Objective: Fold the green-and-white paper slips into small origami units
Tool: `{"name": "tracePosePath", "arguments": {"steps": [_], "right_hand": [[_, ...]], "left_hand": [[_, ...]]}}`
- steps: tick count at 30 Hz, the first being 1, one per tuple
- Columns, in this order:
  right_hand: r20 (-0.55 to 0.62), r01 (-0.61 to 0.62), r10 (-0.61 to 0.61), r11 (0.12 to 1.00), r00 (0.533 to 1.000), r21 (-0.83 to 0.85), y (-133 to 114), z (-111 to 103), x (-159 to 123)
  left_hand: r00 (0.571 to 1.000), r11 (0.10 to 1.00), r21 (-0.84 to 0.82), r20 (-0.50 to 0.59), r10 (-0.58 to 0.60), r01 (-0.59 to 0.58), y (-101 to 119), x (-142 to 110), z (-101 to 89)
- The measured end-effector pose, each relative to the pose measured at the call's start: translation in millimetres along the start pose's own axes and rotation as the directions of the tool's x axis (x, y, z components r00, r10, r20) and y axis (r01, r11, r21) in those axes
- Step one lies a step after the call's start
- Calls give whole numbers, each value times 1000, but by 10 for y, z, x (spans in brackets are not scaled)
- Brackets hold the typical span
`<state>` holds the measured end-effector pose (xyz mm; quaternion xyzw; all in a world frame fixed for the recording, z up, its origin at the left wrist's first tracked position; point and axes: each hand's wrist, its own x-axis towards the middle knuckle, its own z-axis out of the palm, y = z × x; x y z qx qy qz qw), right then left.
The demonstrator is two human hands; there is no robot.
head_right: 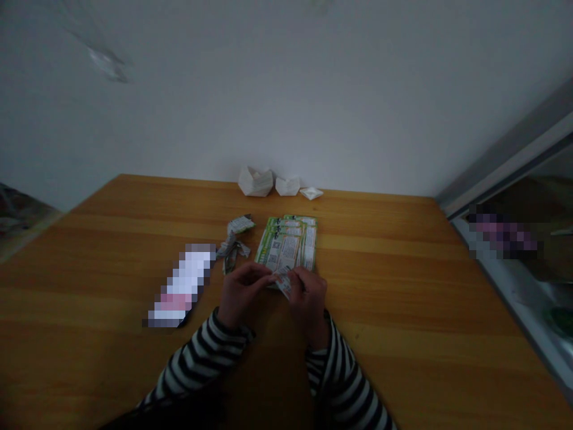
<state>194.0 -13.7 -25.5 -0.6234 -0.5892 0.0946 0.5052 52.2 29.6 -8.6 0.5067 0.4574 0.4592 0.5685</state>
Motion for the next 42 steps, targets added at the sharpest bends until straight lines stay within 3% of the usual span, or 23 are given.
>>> {"name": "tracePosePath", "arguments": {"steps": [9, 13, 17, 21, 25, 27, 31, 33, 37, 39, 42], "right_hand": [[5, 193, -194, 970, 981, -148, 56, 18, -33], [-12, 198, -203, 966, 979, -168, 61, 36, -52], [-9, 231, -236, 957, 972, -175, 40, 50, -59], [-37, 225, -232, 964, 972, -138, 16, 51, -49], [-65, 173, -180, 980, 982, -103, -15, 61, -54], [-63, 154, -161, 982, 985, -113, -35, 74, -62], [-59, 132, -140, 984, 988, -120, -71, 96, -75], [-99, 103, -116, 987, 988, -124, -80, 97, -79], [-181, 110, -137, 982, 974, -151, -83, 96, -86], [-199, 131, -160, 980, 967, -151, -88, 107, -96], [-187, 96, -117, 988, 975, -122, -109, 130, -119]], "left_hand": [[995, 997, 43, 74, -60, 57, -27, 49, -47], [992, 994, 107, 117, -44, 32, -73, 61, -71], [996, 982, 189, 82, -27, 11, -51, 50, -64], [988, 992, -1, 94, -123, 124, -6, 37, -43], [960, 936, -239, 169, -223, 260, -17, 35, -44], [969, 936, -263, 145, -202, 234, -33, 27, -35], [994, 963, -250, -12, -109, 102, -58, -6, 21], [992, 960, -251, 9, -125, 123, -71, -22, 49], [960, 957, -182, 210, -186, 225, -123, -52, 74], [970, 977, -124, 190, -151, 176, -167, -71, 79], [995, 993, -91, 72, -69, 76, -220, -100, 103]]}}
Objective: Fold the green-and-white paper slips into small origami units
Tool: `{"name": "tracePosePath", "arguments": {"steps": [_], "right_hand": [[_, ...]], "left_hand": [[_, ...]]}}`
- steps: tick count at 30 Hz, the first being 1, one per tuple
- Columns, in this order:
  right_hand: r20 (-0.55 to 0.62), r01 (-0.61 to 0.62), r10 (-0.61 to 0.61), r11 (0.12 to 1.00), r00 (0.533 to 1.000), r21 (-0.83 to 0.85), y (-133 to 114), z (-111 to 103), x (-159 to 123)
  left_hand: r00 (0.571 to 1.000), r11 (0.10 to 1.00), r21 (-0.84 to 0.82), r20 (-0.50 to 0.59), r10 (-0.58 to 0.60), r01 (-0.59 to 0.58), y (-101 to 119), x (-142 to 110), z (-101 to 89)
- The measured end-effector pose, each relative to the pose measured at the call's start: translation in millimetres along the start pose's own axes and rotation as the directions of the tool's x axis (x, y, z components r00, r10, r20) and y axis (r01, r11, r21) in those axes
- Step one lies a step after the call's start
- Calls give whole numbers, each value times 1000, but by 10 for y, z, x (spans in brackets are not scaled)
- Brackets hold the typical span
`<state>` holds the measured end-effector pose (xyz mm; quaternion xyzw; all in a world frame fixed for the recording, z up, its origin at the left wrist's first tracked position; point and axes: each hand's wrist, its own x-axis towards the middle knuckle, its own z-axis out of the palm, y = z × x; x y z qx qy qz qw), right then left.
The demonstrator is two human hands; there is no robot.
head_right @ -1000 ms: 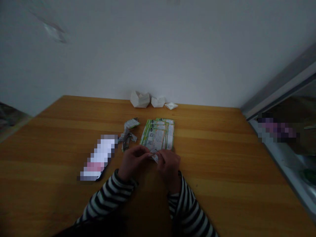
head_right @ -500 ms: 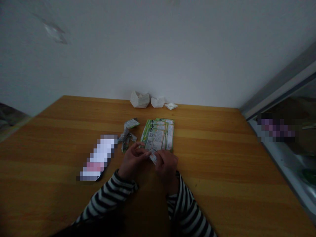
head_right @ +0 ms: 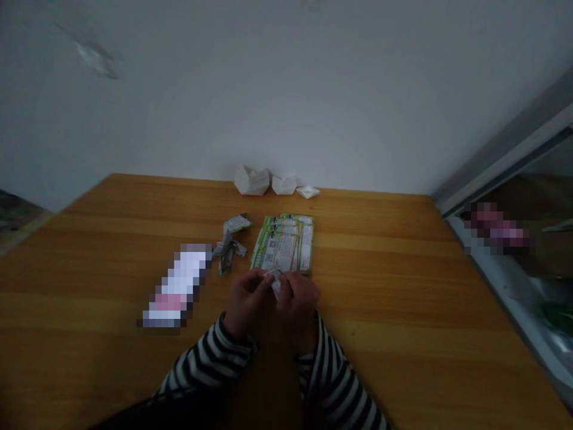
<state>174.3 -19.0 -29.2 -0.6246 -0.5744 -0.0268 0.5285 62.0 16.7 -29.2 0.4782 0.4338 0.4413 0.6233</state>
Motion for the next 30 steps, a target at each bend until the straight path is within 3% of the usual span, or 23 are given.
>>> {"name": "tracePosePath", "arguments": {"steps": [3, 7, 12, 14, 17, 23, 26, 28, 30], "right_hand": [[9, -76, 76, 997, 997, 5, -32, 0, -14], [-19, -117, 116, 993, 993, -15, -52, -22, -18], [7, -233, 233, 972, 972, 12, -58, -27, -34], [0, -310, 310, 950, 951, 37, -56, -24, -31], [-32, -404, 409, 909, 912, 98, -47, -29, -15], [63, -483, 484, 837, 873, 258, -29, -34, 34], [139, -514, 500, 776, 855, 366, -19, 5, 46], [268, -512, 436, 741, 859, 435, -16, 34, 38], [429, -547, 359, 679, 829, 489, -7, 47, 28]], "left_hand": [[999, 999, -21, -14, 30, -30, -1, -18, 46], [987, 1000, 0, 158, 6, -7, 44, -42, 110], [995, 974, 204, 58, 86, -96, 31, -85, 158], [991, 972, 206, 94, 98, -116, 19, -99, 175], [973, 979, 184, 227, 47, -90, 13, -110, 185], [959, 989, 148, 281, -39, -3, 84, -72, 95], [983, 959, 263, 178, 55, -101, 151, -49, 30], [983, 908, 378, 49, 178, -183, 179, -39, -9], [971, 885, 421, -38, 237, -200, 192, -26, -47]]}}
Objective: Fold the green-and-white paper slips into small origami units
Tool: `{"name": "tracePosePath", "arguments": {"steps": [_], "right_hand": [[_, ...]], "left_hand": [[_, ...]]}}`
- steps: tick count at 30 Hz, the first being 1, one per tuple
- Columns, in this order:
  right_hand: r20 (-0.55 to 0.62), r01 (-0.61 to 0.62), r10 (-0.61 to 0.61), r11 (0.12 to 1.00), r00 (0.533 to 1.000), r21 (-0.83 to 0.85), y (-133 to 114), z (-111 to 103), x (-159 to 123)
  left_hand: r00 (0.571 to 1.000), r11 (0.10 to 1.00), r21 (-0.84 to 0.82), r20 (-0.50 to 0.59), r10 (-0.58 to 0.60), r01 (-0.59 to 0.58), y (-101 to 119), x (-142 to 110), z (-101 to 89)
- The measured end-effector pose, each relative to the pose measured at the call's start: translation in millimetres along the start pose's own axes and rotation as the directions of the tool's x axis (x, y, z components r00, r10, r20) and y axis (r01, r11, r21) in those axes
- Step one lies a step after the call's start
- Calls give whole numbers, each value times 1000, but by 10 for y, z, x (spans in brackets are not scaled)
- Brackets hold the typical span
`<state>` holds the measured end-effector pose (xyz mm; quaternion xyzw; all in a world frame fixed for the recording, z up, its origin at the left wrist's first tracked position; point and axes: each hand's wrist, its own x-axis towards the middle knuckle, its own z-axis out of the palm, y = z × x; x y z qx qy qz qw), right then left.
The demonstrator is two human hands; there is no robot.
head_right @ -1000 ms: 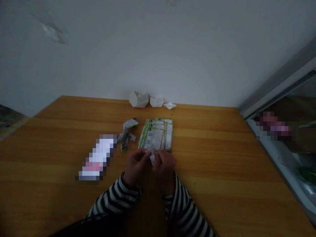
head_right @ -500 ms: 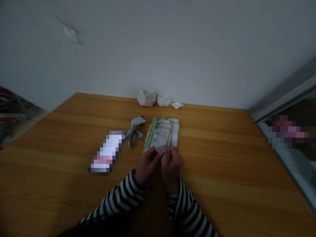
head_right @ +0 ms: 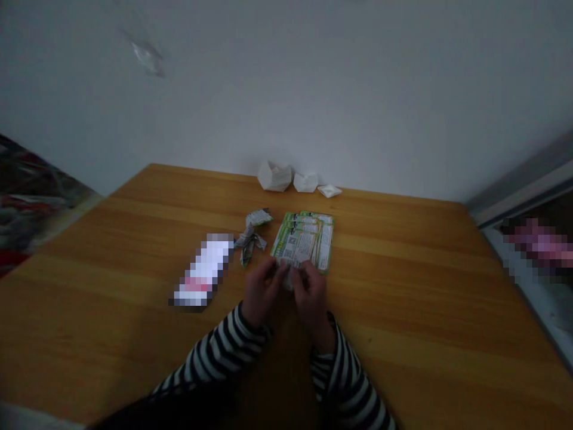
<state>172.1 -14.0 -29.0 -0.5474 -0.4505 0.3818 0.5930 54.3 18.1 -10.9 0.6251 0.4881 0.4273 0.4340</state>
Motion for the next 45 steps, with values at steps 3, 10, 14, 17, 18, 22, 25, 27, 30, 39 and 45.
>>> {"name": "tracePosePath", "arguments": {"steps": [3, 10, 14, 17, 18, 22, 25, 27, 30, 39, 45], "right_hand": [[171, -107, 76, 979, 982, 176, 8, -51, 16], [277, -217, 152, 951, 949, 219, 1, -218, 115], [323, -198, 128, 961, 938, 194, -13, -230, 137], [353, -183, 121, 972, 928, 149, -21, -256, 154], [350, -184, 129, 975, 928, 128, -21, -270, 160], [367, -235, 188, 968, 911, 89, -12, -311, 175], [413, -295, 242, 953, 878, 68, 8, -317, 180], [411, -306, 262, 951, 873, 42, 32, -316, 184], [401, -260, 236, 966, 885, 7, 69, -316, 192], [442, -205, 123, 968, 889, 144, 24, -265, 182], [387, -262, 189, 954, 902, 145, 10, -285, 177]], "left_hand": [[999, 998, -35, -14, -44, 43, -29, 34, -43], [995, 998, -38, 91, -37, 40, -57, 56, -53], [995, 992, 103, 74, 65, -72, -71, 61, -90], [982, 971, 183, 130, 133, -156, -99, 80, -132], [976, 964, 197, 159, 150, -180, -108, 86, -144], [952, 952, 197, 247, 183, -234, -114, 113, -182], [932, 954, 163, 304, 195, -252, -92, 141, -218], [911, 951, 149, 358, 205, -273, -78, 162, -248], [858, 946, 125, 468, 209, -299, -80, 181, -285], [840, 999, 18, 542, 25, -41, -106, 151, -251], [854, 989, -139, 520, 30, 50, -71, 118, -142]]}}
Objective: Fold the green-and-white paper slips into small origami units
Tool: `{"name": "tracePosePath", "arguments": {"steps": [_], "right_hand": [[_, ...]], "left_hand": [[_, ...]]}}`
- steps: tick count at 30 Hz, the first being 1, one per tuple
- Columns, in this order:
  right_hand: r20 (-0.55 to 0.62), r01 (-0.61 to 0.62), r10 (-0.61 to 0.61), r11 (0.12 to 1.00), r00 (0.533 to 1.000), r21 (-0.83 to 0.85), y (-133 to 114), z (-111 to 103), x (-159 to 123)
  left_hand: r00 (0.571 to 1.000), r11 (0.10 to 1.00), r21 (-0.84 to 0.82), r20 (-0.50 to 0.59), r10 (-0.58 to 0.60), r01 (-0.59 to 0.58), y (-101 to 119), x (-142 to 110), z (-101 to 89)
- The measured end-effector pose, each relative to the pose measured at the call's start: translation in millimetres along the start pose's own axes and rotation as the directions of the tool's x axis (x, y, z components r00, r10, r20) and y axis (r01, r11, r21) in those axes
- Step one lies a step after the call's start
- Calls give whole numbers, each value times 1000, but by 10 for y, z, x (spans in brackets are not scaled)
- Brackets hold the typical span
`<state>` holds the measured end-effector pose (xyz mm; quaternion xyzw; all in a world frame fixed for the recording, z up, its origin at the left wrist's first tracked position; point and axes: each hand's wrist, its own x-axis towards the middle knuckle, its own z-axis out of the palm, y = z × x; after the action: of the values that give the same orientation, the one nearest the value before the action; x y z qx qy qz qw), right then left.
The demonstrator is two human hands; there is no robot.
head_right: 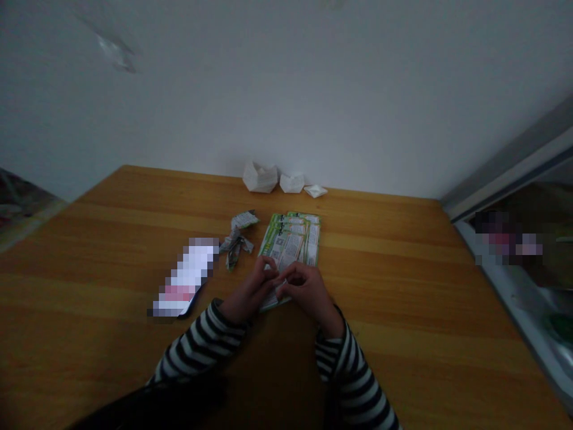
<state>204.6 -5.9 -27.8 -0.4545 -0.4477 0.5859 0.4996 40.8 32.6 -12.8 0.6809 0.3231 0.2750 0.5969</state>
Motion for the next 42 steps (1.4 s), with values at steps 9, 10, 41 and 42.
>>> {"name": "tracePosePath", "arguments": {"steps": [9, 10, 41, 42], "right_hand": [[-178, 34, -39, 999, 983, -29, -2, 0, 29], [-215, 47, -58, 997, 975, -54, 2, -4, 32], [-125, 200, -271, 893, 955, -403, -5, 53, -13], [-137, 187, -252, 910, 958, -369, 1, 67, -13]], "left_hand": [[981, 968, 203, -99, 167, -144, 32, -11, -45], [975, 950, 258, -87, 203, -175, 49, -14, -51], [868, 965, -261, -481, -126, -5, -27, 28, 68], [865, 967, -256, -490, -110, -22, -25, 27, 75]]}}
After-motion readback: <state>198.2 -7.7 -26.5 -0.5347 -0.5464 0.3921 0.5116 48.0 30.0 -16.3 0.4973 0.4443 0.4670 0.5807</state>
